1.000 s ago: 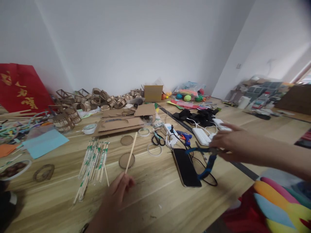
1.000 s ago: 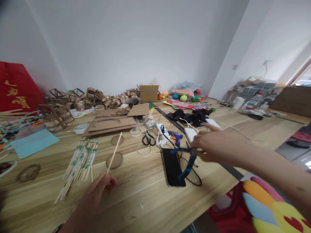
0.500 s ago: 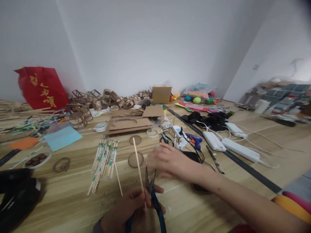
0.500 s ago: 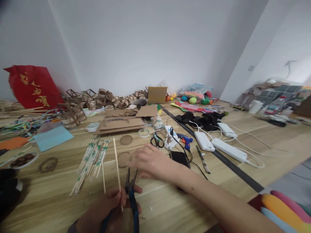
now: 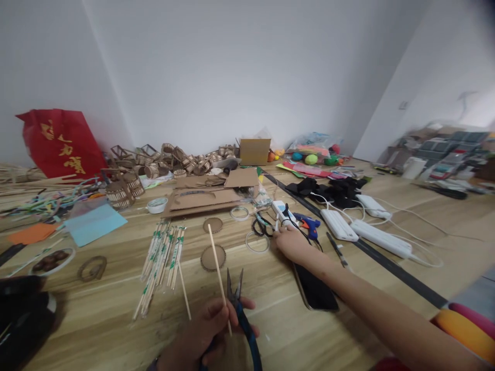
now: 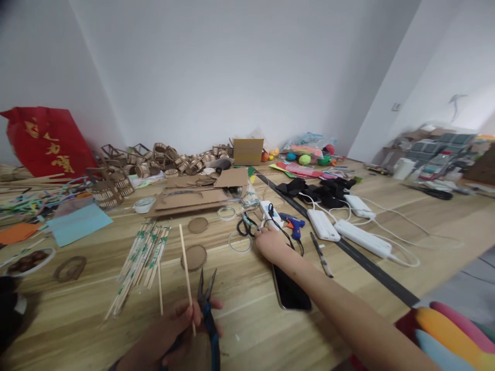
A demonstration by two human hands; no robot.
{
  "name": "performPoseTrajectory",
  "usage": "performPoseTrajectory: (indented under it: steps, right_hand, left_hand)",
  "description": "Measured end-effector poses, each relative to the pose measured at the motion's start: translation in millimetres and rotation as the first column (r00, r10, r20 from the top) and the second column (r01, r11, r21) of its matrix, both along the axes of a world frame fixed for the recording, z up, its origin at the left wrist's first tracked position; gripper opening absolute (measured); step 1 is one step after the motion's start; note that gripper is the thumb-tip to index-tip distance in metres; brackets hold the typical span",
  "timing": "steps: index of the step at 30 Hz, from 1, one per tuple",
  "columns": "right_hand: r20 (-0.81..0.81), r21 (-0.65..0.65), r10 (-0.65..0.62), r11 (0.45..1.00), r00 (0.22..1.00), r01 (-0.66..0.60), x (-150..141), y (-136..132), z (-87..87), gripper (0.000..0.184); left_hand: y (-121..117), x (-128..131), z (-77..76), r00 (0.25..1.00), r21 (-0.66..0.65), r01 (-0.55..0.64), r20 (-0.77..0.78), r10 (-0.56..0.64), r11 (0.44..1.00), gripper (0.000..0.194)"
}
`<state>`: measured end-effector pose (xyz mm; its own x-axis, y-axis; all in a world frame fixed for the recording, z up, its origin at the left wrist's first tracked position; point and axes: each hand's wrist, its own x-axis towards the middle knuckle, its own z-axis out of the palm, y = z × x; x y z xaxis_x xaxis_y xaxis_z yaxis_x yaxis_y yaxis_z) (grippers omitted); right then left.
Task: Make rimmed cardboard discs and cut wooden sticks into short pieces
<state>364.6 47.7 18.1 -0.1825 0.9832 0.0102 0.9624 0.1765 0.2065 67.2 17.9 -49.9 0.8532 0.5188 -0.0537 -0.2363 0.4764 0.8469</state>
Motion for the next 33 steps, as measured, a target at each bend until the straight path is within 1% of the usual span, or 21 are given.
performPoseTrajectory:
  steps: [1,4,6,7,9,11,12,14,16,18,20,22,23,24,26,27,28,30,31,32,33]
  right_hand:
    - [-0.063,-0.007,0.041,0.999,0.997,-0.042,1,-2,4.6,0.006]
    - [-0.293,-0.005,0.138,0.989,0.946,-0.146,11,-9,21.9,0.011]
    - [-0.410,0.043,0.137,0.990,0.902,-0.131,24,-11,35.0,0.021]
    - [-0.450,0.076,0.114,0.993,0.886,-0.089,33,-10,41.7,0.027]
    - [-0.496,0.137,0.022,0.989,0.868,0.053,56,-5,54.5,0.035]
    - [-0.493,0.170,-0.122,0.958,0.861,0.233,82,5,64.0,0.038]
    - [-0.476,0.174,-0.205,0.931,0.855,0.320,96,11,66.4,0.036]
    - [-0.421,0.154,-0.368,0.872,0.829,0.465,117,24,64.6,0.027]
    - [-0.362,0.095,-0.479,0.835,0.800,0.542,131,35,54.7,0.023]
    - [-0.314,0.039,-0.545,0.811,0.778,0.584,135,42,40.2,0.029]
    - [-0.285,-0.004,-0.583,0.795,0.761,0.607,135,47,27.2,0.033]
    - [-0.271,-0.035,-0.608,0.781,0.746,0.624,133,48,20.9,0.031]
    - [-0.269,-0.043,-0.617,0.775,0.740,0.631,130,48,21.0,0.030]
    - [-0.269,-0.042,-0.621,0.771,0.736,0.636,127,46,23.0,0.029]
    - [-0.281,-0.009,-0.607,0.776,0.743,0.631,115,40,30.8,0.025]
    - [-0.292,0.024,-0.582,0.789,0.759,0.614,104,35,34.8,0.024]
    - [-0.307,0.060,-0.544,0.808,0.781,0.586,89,27,37.5,0.027]
    - [-0.342,0.131,-0.437,0.854,0.832,0.503,49,6,36.5,0.034]
    - [-0.375,0.162,-0.352,0.886,0.858,0.434,23,-8,32.0,0.034]
    - [-0.460,0.185,-0.201,0.931,0.865,0.315,-4,-22,25.1,0.033]
    - [-0.537,0.174,-0.080,0.963,0.840,0.203,-32,-35,16.4,0.035]
  left_hand:
    - [0,0,-0.1,1.000,-0.002,0.000,-0.011,0.000,1.000,0.038]
    - [1,0,1.5,0.998,-0.006,-0.021,-0.060,0.020,1.000,0.041]
    - [0,-1,3.2,0.994,-0.005,-0.034,-0.105,0.033,0.999,0.043]
    - [-1,-1,3.9,0.993,-0.002,-0.034,-0.117,0.034,0.999,0.044]
    - [-1,-1,4.3,0.993,0.009,-0.012,-0.114,0.013,1.000,0.046]
    - [-1,-1,3.5,0.995,0.022,0.007,-0.101,-0.005,1.000,0.047]
    - [-1,-1,2.7,0.995,0.026,0.008,-0.101,-0.005,1.000,0.047]
    - [0,0,0.0,0.994,0.040,0.003,-0.112,0.002,0.999,0.047]
    - [1,1,-3.5,0.994,0.053,0.012,-0.109,-0.006,0.999,0.048]
    - [3,1,-6.7,0.996,0.075,0.010,-0.094,-0.002,0.997,0.049]
    - [4,0,-7.8,0.995,0.091,-0.002,-0.099,0.011,0.996,0.050]
    - [4,0,-5.4,0.992,0.093,-0.017,-0.122,0.029,0.996,0.050]
    - [3,1,-3.0,0.990,0.084,-0.029,-0.138,0.041,0.996,0.051]
    - [3,2,0.0,0.987,0.071,-0.051,-0.149,0.061,0.996,0.051]
    - [1,4,6.3,0.979,0.035,-0.133,-0.151,0.137,0.991,0.050]
    - [0,6,9.2,0.973,0.017,-0.183,-0.141,0.184,0.983,0.050]
    - [0,7,11.9,0.963,0.000,-0.234,-0.135,0.232,0.972,0.048]
    - [0,9,16.3,0.929,-0.026,-0.350,-0.139,0.343,0.936,0.044]
    - [0,10,18.3,0.905,-0.041,-0.411,-0.139,0.402,0.911,0.042]
    - [1,10,20.4,0.878,-0.059,-0.471,-0.131,0.461,0.880,0.040]
    - [2,10,22.8,0.851,-0.075,-0.522,-0.115,0.513,0.850,0.039]
